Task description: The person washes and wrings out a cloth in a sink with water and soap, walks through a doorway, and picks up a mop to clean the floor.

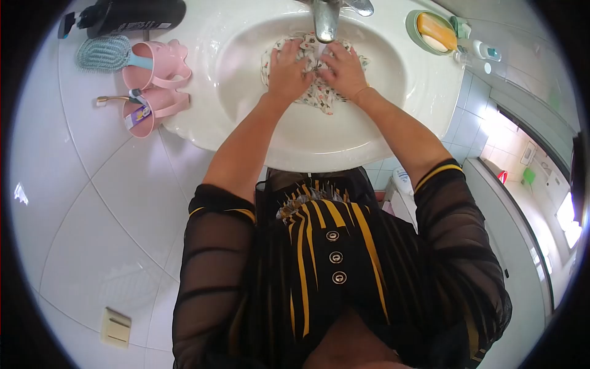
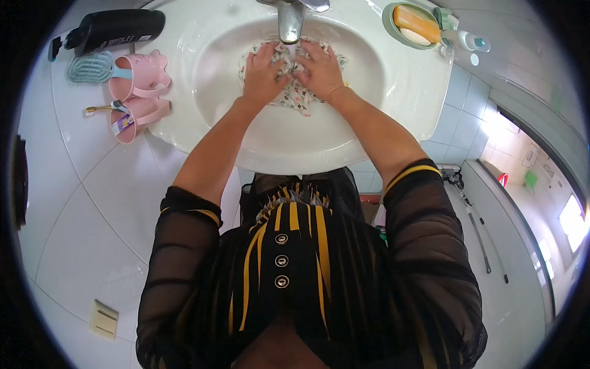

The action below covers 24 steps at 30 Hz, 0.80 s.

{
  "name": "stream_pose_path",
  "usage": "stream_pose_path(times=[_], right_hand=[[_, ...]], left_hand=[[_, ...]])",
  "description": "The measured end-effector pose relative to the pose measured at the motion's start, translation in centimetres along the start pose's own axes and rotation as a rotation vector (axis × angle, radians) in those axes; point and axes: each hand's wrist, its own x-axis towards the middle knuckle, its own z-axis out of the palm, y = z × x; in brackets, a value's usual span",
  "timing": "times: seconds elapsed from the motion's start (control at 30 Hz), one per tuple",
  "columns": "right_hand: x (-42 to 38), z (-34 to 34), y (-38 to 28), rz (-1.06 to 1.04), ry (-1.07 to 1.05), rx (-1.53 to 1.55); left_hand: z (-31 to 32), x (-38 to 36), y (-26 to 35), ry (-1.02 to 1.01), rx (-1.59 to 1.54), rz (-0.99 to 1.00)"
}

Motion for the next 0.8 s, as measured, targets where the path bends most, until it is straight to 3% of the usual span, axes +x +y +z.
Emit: stream_pose_path(times=[0.03,0.07,0.1,0.17,0.23,0.27,0.3,0.33,0.37,0.4,0.43,0.47,0.5,0.53,0.57,0.6,0.7,0.8], right_hand=[[-0.4,-0.4,0.3,0.040,0.028,0.278],[-0.8,-0.5,0.4,0.263,0.186,0.565],[-1.2,-0.4,0.8,0.268,0.187,0.560],[-1.5,0.2,1.3,0.630,0.397,0.954],[-0.5,-0.1,2.2,0.732,0.315,0.854],[0.6,-0.5,2.8,0.829,0.190,0.989],[1.7,-0.9,3.3,0.922,0.062,1.124],[2.2,-0.9,3.6,0.932,0.065,1.124],[2.7,-0.8,3.6,0.961,-0.086,1.241],[3.2,-1.1,3.4,0.979,-0.241,1.355],[3.5,-1.7,2.4,0.980,-0.240,1.358],[3.6,-2.1,1.2,0.798,-0.418,1.088],[3.3,-2.5,-0.1,0.613,-0.573,0.813],[1.7,-1.9,-1.5,0.619,-0.569,0.818],[-0.7,-0.7,-3.0,0.369,-0.202,0.470],[-2.6,0.1,-4.4,0.109,0.152,0.111],[-5.7,1.1,-7.4,0.093,0.290,-0.026],[-3.7,4.3,-5.1,0.114,0.349,-0.073]], left_hand=[[-0.4,-0.5,-0.5,0.000,-0.001,0.000],[-0.8,-0.9,-1.4,0.154,-0.174,-0.258],[-0.6,-1.1,-1.9,0.308,-0.351,-0.519],[0.2,-0.7,-2.3,0.292,-0.395,-0.618],[0.8,1.2,-1.9,0.043,-0.747,-0.689],[0.8,1.5,-0.9,0.068,-0.767,-0.509],[-0.5,1.8,0.8,0.064,-0.770,-0.504],[-2.1,1.5,2.6,-0.037,-0.658,-0.205],[-3.4,0.6,3.9,-0.133,-0.537,0.093],[-4.3,-0.7,4.4,-0.134,-0.535,0.096],[-5.3,-2.1,4.7,-0.132,-0.488,0.310],[-6.0,-2.9,4.5,-0.129,-0.436,0.520],[-6.0,-3.5,3.5,-0.135,-0.436,0.522],[-5.3,-4.5,2.0,0.095,-0.438,0.240],[-4.2,-5.2,1.0,0.328,-0.430,-0.045],[-2.3,-5.9,0.7,0.387,-0.664,-0.372],[1.2,-4.8,3.3,0.457,-0.401,-0.384],[2.7,-1.8,1.9,0.379,-0.245,-0.283]])
